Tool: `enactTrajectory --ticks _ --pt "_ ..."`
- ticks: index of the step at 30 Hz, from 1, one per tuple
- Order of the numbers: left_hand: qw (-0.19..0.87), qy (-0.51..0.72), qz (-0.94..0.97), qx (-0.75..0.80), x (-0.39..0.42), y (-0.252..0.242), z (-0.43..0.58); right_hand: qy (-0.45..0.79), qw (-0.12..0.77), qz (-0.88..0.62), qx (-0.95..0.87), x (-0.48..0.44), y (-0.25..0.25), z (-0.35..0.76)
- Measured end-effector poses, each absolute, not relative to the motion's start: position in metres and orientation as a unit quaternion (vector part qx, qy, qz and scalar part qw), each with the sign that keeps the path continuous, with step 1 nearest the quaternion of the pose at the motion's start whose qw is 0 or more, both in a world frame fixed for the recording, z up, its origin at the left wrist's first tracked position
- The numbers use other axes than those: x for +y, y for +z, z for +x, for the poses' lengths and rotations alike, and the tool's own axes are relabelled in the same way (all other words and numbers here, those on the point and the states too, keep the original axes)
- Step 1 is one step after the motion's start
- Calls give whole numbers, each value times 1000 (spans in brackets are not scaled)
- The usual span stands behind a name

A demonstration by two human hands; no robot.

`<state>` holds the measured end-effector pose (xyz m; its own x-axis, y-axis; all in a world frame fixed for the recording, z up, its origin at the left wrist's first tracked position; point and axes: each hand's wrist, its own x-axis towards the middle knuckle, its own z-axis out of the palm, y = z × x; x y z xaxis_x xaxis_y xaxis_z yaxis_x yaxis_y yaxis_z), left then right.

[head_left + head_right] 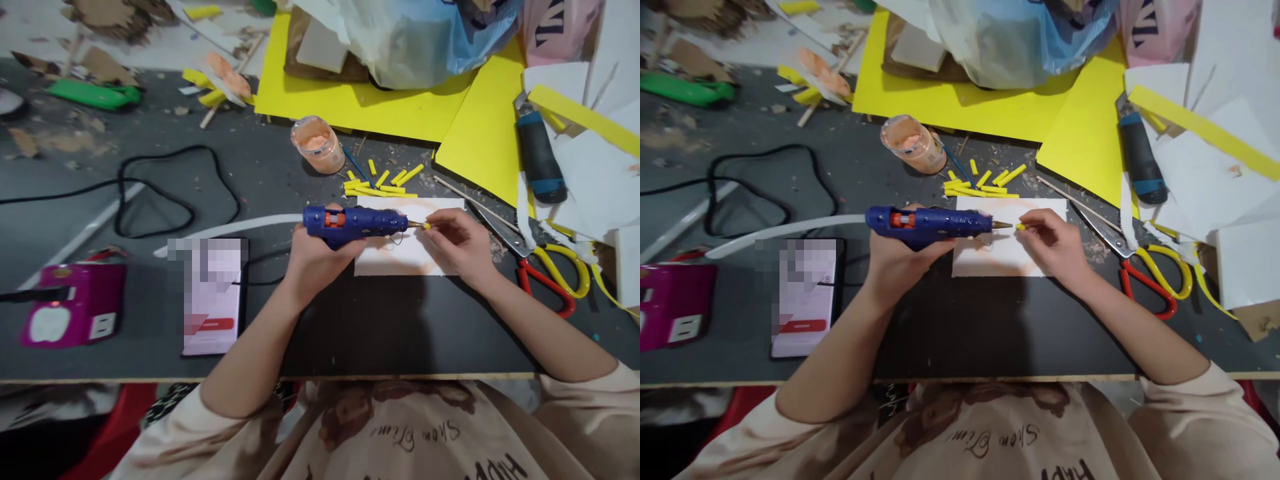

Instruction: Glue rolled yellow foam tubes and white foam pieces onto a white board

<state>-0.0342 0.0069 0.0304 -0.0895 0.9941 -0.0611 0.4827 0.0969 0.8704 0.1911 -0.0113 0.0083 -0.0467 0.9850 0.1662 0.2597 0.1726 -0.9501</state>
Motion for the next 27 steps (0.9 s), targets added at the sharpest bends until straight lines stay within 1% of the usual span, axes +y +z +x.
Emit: enactTrajectory --ticks 6,21,27 --pt "355 350 581 643 10 24 -34 387 442 -527 -614 -11 10 191" --pt "338 358 583 646 10 21 -34 388 450 -513 -620 -12 9 191" --pt "344 329 588 654 10 25 -33 399 454 -510 -612 -12 9 191"
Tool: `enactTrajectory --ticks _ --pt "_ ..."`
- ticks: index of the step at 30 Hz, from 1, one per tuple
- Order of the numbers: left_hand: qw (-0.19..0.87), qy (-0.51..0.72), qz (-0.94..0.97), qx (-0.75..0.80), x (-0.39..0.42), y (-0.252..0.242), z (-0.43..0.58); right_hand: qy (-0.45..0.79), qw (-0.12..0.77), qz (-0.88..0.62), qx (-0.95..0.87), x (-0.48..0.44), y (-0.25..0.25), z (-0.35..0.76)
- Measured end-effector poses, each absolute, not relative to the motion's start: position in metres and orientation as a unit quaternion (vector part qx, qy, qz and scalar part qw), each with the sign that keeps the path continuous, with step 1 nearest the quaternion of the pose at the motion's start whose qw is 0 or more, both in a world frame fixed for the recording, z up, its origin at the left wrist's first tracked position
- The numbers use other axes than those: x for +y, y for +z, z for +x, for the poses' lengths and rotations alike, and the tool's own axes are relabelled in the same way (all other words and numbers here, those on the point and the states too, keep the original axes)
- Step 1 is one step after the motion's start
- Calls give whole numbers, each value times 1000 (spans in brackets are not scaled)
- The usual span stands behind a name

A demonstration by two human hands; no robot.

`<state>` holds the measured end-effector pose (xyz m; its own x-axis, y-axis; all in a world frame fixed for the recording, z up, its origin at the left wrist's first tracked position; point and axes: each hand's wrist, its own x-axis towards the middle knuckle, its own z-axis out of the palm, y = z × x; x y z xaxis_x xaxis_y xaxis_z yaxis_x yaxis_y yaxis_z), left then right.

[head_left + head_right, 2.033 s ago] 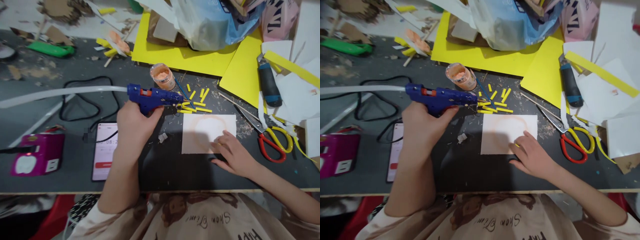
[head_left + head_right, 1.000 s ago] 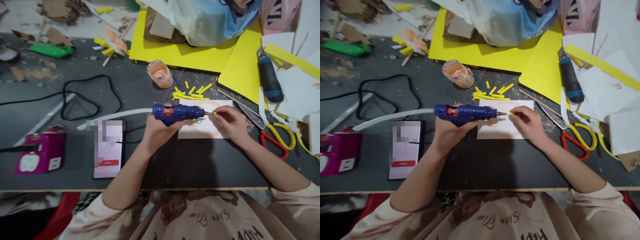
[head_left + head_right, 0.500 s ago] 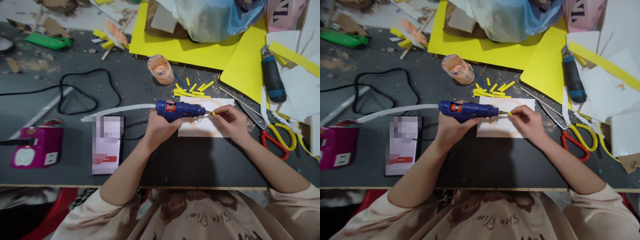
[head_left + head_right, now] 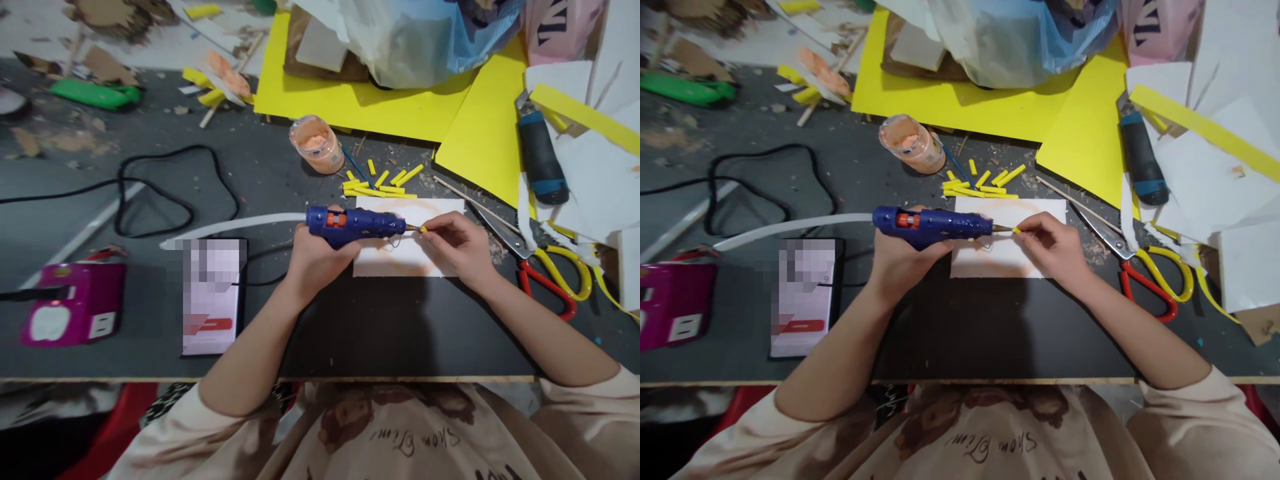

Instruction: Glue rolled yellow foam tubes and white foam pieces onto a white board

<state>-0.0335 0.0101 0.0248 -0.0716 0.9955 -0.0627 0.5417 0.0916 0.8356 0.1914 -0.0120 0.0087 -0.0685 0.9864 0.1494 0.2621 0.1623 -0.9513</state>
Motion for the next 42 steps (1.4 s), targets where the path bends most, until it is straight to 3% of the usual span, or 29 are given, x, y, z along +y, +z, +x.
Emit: enactTrajectory --ticks 10,17,25,42 --pt "329 313 591 667 9 20 -35 410 454 -509 -606 -13 8 193" --pt "243 401 584 663 13 5 -44 411 466 -518 -588 -11 17 196" --pt "214 429 586 653 12 11 -46 313 317 -454 -772 -32 39 208" --pt "194 435 588 654 16 8 -52 296 258 -422 -817 -43 28 206"
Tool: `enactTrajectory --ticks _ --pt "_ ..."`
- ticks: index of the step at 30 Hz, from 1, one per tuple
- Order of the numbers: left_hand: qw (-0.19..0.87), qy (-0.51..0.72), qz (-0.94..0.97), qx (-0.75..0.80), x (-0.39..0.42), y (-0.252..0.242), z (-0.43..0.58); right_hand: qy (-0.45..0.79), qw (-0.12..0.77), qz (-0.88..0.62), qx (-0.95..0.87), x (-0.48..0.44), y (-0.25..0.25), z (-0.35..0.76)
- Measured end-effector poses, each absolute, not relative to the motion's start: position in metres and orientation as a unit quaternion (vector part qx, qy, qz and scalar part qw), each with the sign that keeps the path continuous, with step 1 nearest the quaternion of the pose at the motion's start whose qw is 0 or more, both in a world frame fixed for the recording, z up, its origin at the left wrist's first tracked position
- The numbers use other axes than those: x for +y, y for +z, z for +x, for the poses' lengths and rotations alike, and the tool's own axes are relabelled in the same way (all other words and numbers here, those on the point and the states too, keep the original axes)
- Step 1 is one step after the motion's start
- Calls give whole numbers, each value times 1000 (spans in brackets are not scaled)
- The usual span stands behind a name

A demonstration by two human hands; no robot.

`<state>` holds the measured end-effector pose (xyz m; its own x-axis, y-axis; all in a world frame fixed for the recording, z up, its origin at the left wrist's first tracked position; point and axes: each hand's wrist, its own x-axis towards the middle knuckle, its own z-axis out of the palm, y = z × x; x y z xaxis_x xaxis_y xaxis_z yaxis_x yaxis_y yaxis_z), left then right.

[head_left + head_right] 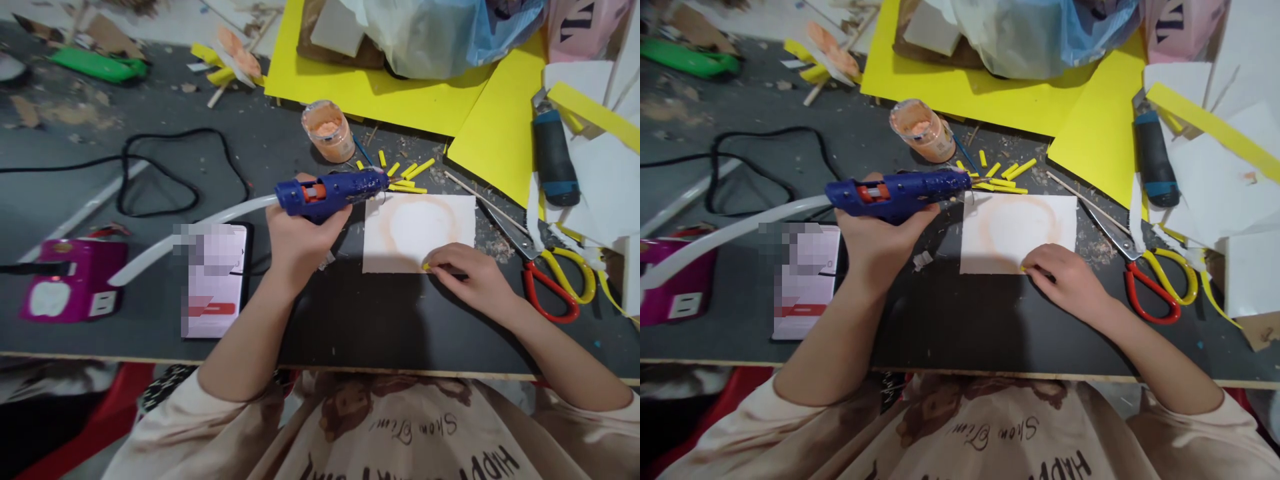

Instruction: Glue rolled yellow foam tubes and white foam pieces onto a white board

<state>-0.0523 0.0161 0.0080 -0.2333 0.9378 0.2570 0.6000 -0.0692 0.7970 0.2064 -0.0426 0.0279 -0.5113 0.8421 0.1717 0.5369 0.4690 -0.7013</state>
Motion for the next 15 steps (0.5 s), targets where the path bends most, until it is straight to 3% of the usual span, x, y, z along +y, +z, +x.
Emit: enactTrajectory --ticks 15 --pt "193 425 578 669 16 9 -53 225 212 -401 -862 -47 28 207"
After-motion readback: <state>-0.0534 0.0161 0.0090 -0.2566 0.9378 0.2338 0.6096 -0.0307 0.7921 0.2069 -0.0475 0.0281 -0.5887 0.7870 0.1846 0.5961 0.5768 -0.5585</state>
